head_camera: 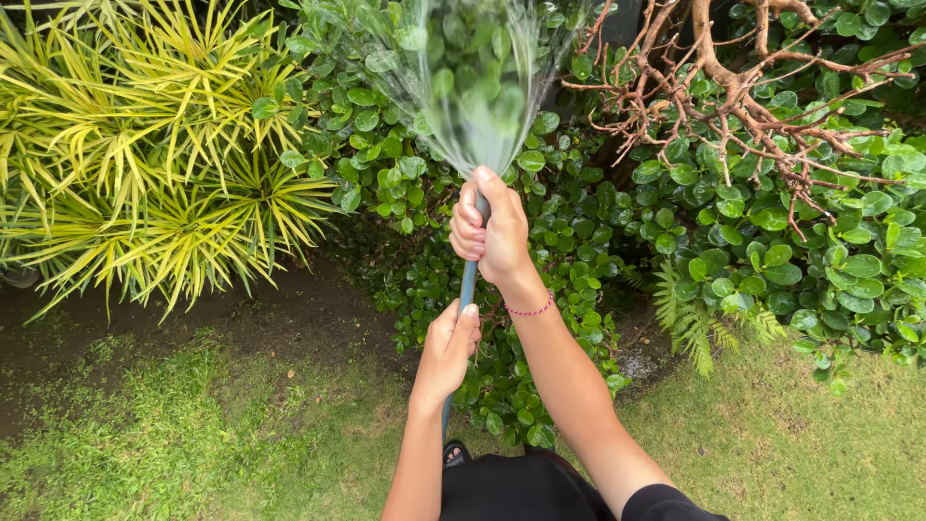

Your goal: The person uses a garden hose to water a variety of plants in a garden bed. They move the hose nozzle back and forth to cover different sections of the foliage and the soil beneath.

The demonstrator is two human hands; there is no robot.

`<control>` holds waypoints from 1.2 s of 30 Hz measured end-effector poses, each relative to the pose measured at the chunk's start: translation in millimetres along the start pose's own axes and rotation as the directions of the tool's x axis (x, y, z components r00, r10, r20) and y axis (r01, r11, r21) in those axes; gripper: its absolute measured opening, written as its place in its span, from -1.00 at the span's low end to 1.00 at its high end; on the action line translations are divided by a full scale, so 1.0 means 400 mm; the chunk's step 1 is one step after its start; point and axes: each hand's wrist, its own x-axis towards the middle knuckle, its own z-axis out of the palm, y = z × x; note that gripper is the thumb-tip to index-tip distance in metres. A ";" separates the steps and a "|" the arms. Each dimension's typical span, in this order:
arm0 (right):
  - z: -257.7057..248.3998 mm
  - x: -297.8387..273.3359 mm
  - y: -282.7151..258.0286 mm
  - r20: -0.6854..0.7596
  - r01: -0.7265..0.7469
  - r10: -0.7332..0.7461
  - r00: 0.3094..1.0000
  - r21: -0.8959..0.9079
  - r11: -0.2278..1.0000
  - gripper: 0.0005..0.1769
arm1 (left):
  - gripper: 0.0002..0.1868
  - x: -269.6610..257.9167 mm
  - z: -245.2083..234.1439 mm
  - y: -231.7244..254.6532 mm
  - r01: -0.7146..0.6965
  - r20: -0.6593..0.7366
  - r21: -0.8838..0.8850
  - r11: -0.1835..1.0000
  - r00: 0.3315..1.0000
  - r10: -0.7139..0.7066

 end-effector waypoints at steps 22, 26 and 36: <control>0.012 -0.013 0.034 -0.109 0.008 0.003 0.994 0.097 0.995 -0.37 | -0.65 -0.045 -0.021 0.002 0.035 -0.040 0.038 0.999 0.999 -0.034; 0.034 -0.003 0.062 -0.080 -0.032 0.042 0.996 0.118 0.992 -0.37 | -0.65 -0.064 -0.046 0.005 0.036 -0.072 0.031 0.999 0.997 -0.034; 0.112 0.010 0.126 -0.060 -0.075 0.081 0.995 0.102 0.992 -0.38 | -0.63 -0.103 -0.119 0.003 0.016 -0.125 -0.026 1.000 0.992 -0.019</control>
